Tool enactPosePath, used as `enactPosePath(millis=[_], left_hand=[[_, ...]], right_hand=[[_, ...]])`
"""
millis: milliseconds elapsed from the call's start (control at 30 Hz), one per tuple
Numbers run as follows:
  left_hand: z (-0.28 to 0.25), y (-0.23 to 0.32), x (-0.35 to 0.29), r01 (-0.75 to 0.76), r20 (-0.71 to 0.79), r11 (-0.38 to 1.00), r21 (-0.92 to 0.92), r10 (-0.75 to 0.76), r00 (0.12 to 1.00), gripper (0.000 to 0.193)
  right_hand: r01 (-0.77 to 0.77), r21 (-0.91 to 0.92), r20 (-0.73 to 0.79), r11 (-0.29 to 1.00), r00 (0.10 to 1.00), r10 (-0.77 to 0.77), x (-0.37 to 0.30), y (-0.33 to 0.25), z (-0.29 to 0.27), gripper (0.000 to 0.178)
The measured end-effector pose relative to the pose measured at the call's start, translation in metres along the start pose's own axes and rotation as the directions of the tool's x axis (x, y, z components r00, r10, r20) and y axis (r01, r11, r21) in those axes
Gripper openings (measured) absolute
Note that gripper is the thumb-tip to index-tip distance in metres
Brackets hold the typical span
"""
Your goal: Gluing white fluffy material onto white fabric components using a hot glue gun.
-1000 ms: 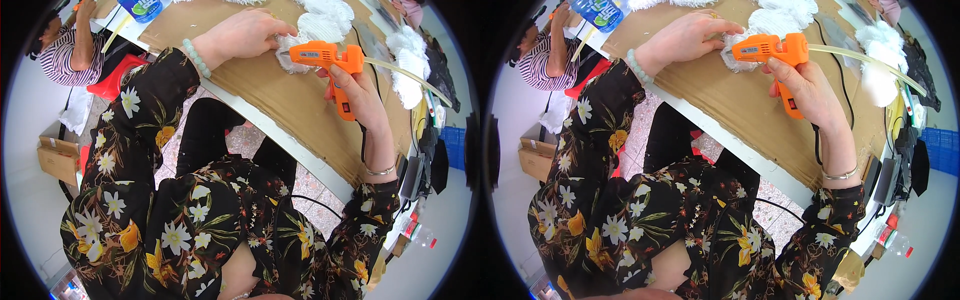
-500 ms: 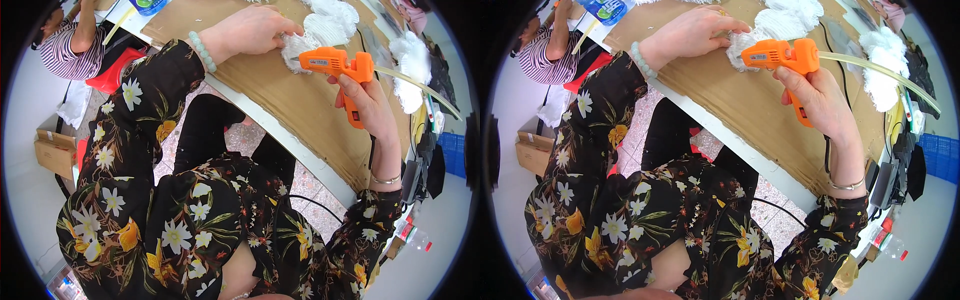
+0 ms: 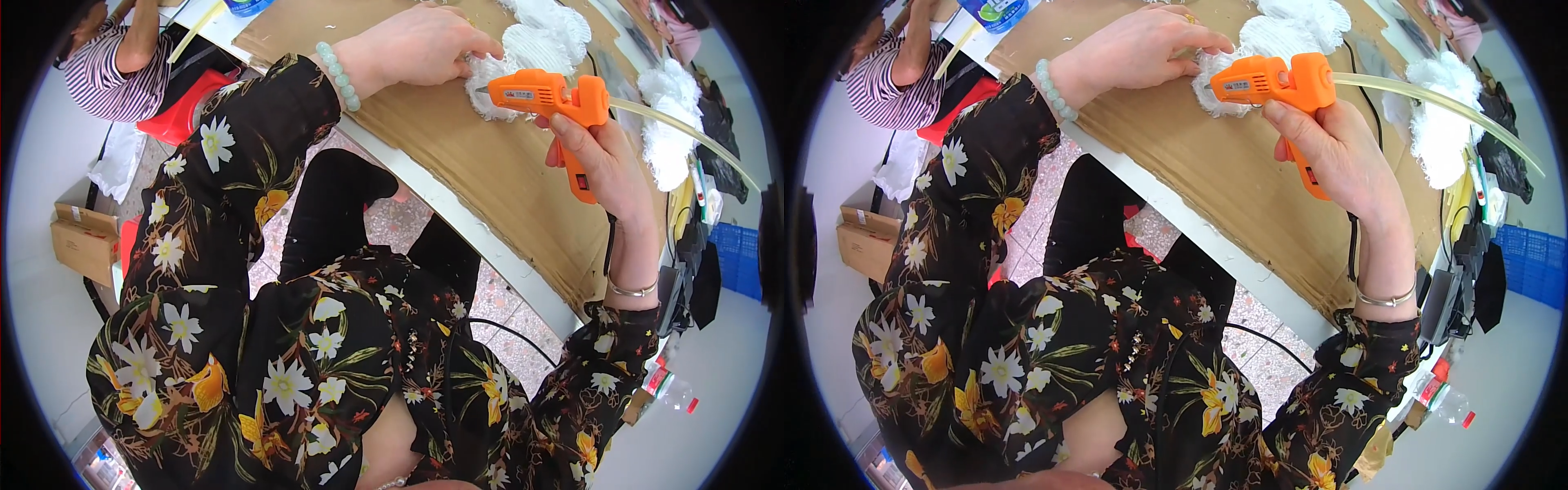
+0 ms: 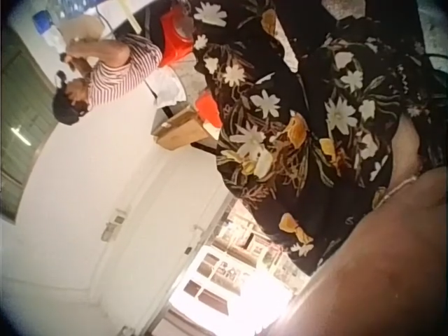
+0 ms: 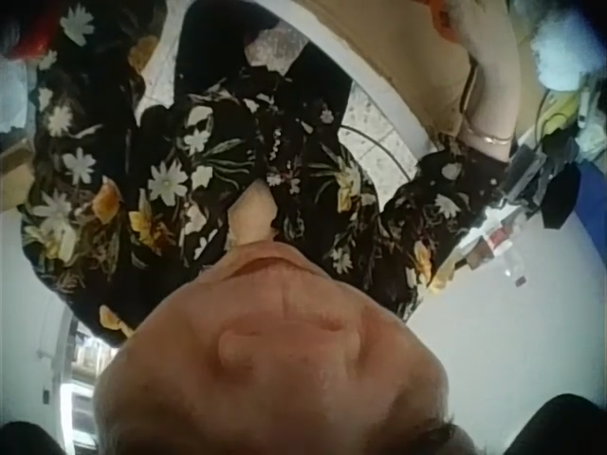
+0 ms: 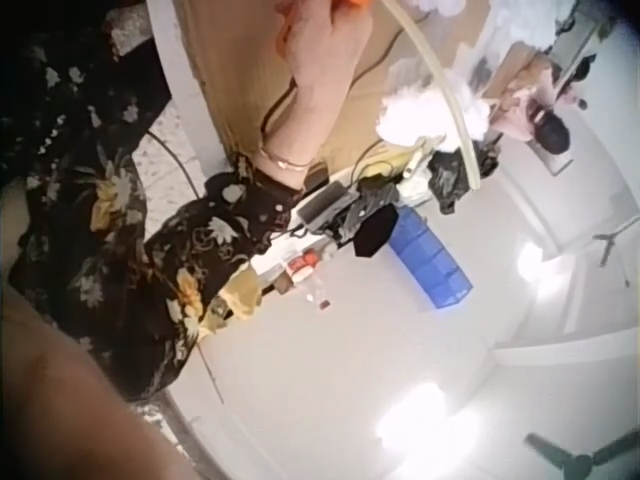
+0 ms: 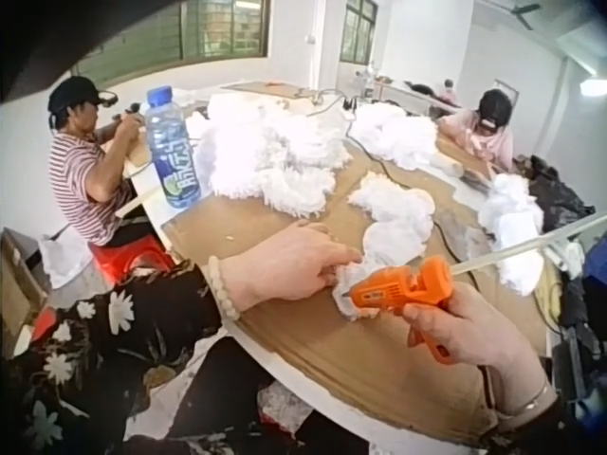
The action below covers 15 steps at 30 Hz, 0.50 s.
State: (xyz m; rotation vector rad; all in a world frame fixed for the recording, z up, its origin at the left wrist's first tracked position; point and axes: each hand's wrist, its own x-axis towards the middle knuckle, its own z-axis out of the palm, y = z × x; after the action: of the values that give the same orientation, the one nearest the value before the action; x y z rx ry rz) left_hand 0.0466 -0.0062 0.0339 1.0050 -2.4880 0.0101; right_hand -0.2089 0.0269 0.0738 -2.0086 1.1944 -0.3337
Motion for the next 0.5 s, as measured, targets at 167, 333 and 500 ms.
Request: enactPosePath(millis=[167, 333, 500], left_hand=[[0.011, -0.002, 0.009, -0.039, -0.009, 0.999, -0.007, 0.039, 0.999, 0.032], [0.004, -0.002, 0.002, -0.024, -0.030, 1.000, 0.012, 0.025, 0.999, 0.030], [0.011, -0.006, 0.006, -0.039, -0.041, 0.999, -0.004, 0.039, 0.998, 0.028]], right_hand=[[-0.054, -0.028, -0.020, 0.998, 0.998, 0.053, -0.004, 0.006, -0.002, 0.037], [-0.025, 0.020, 0.021, 1.000, 0.999, 0.024, -0.009, 0.000, -0.003, 0.035], [-0.060, 0.025, 0.004, 0.998, 0.998, 0.060, -0.014, 0.003, -0.006, 0.035]])
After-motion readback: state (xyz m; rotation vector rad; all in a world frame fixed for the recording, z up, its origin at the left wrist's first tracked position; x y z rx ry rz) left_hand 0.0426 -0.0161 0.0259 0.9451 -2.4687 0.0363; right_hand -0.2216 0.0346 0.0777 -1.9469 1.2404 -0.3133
